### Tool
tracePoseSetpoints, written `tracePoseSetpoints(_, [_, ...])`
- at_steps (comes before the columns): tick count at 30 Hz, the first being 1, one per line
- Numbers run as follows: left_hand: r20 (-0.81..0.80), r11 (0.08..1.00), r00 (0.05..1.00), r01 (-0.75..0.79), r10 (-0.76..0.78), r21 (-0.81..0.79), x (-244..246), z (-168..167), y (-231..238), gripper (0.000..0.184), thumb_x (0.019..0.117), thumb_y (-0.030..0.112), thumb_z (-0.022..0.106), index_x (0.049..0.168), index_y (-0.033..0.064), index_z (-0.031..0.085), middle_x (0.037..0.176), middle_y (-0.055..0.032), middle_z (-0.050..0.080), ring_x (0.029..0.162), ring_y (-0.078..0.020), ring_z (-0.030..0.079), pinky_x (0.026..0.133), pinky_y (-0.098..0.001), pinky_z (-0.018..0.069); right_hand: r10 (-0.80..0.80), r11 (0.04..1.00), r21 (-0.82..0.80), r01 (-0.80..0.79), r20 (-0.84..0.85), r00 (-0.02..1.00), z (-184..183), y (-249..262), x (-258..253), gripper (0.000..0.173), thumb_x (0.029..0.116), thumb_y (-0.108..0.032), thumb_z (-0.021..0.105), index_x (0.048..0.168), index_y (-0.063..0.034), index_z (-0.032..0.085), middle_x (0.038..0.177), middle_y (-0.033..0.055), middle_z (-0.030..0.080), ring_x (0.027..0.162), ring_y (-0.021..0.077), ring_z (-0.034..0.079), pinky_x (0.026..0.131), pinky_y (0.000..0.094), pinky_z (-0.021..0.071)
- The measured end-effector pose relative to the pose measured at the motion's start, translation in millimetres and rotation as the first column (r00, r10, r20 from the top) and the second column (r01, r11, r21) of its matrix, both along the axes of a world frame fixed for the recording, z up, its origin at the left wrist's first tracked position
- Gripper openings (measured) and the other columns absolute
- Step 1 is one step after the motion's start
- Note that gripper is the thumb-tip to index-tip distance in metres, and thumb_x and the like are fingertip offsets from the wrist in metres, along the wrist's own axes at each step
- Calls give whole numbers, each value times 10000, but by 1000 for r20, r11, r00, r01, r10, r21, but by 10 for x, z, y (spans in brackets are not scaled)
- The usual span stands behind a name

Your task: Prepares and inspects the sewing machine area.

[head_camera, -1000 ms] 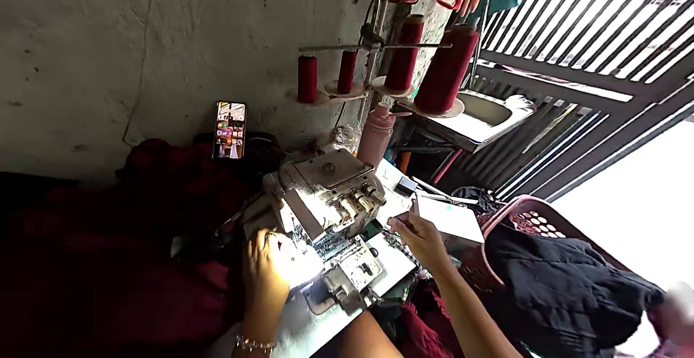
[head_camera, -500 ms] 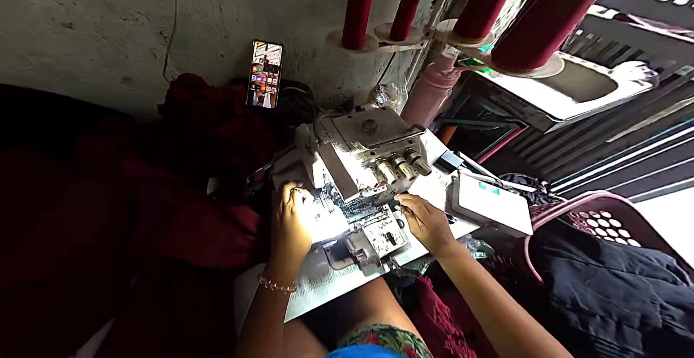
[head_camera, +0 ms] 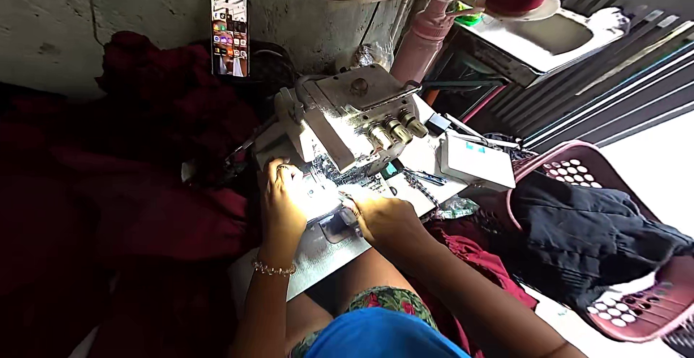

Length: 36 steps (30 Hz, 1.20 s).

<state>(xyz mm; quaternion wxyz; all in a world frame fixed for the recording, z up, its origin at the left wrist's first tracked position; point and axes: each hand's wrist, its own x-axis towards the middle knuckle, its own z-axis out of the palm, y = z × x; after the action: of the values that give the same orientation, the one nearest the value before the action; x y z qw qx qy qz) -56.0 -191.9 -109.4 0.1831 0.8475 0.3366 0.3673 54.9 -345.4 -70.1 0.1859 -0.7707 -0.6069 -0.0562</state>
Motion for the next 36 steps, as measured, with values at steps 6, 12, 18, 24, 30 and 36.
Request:
tracePoseSetpoints(6, [40,1000,999,5,-5,3,16,-35,5,124,974,3,538,938,-73,629,1245,-269,612,1262,-422,555,1059,-555,422,-34,997,-67,34,-5,999,105,0,-117,177,953,-76,603,1003,42,725,850,195,689,675,350,702,552,473,552])
tracePoseSetpoints(12, [68,1000,998,-1,0,15,6,-58,6,163,990,19,485,937,-74,607,1241,-270,608,1245,-416,561,1040,-530,433,-158,985,86,147,144,977,77,35,-189,210,935,-173,637,832,-19,733,618,113,619,511,279,639,418,408,455])
tracePoseSetpoints(18, [94,999,995,-37,35,21,-18,-56,-23,164,983,10,498,984,-99,621,1209,-273,626,1200,-395,598,1018,-488,475,-173,978,140,152,155,973,9,128,-215,178,919,-156,645,865,-27,754,621,96,621,501,256,629,412,383,448])
tracePoseSetpoints(24, [77,997,997,-5,11,-78,-138,96,55,300,1055,117,413,1113,-106,604,1239,-270,634,1182,-352,626,1003,-486,494,-83,964,252,79,3,997,-94,244,-385,212,955,-178,627,1061,-110,797,588,46,629,451,230,599,387,386,438])
tracePoseSetpoints(30, [-315,978,941,67,-128,-199,-187,541,200,301,1005,250,606,1147,6,712,1252,-192,653,1173,-383,610,949,-628,469,130,967,225,-116,-47,990,-242,244,-756,187,986,-210,596,1060,-126,745,652,13,610,445,161,557,373,303,407])
tracePoseSetpoints(36, [-109,995,994,1,9,98,-30,106,168,154,833,163,766,872,15,750,1098,-189,693,1085,-417,607,937,-578,451,349,902,-24,-431,-549,760,-271,-271,-361,287,1006,-208,630,1238,-41,664,816,128,712,681,289,711,578,481,564])
